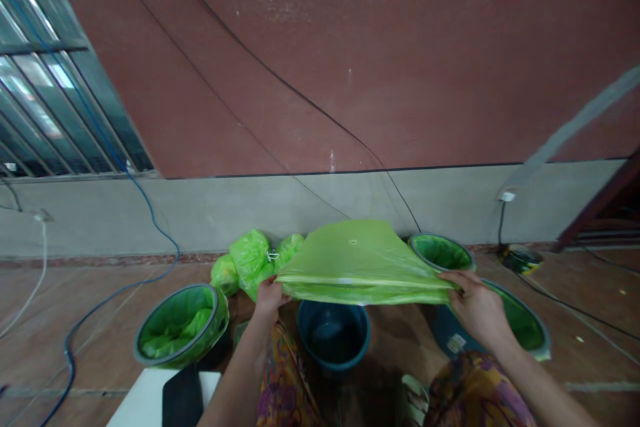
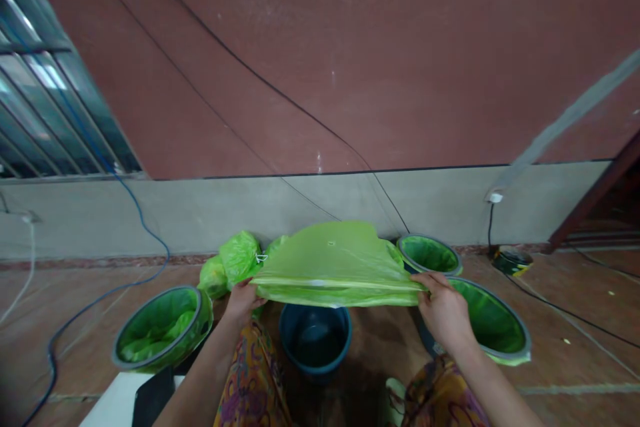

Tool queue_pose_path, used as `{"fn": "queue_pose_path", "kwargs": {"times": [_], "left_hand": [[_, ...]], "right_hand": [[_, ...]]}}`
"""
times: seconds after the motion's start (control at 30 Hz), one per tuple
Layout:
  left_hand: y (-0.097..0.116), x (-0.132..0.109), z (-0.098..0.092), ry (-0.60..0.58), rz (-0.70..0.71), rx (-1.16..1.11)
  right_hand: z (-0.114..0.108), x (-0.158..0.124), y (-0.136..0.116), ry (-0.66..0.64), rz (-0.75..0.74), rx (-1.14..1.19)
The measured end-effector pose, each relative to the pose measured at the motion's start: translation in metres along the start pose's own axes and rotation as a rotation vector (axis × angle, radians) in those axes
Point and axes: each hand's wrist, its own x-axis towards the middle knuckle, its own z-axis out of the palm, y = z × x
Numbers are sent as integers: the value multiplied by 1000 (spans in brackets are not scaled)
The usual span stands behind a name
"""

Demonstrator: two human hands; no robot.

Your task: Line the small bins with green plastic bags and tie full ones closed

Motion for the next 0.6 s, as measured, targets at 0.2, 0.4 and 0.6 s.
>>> {"fn": "queue_pose_path", "kwargs": {"times": [0.2, 0.4, 0.6], "left_hand": [[12, -6, 17, -48, -23, -133], [36, -22, 24, -282, -11, -127], [31, -14, 11, -250, 114, 75]], "right_hand": [[-1, 5, -14, -7, 284, 193], [9, 12, -17, -28, 706, 719], [3, 10, -3, -25, 709, 723]]}}
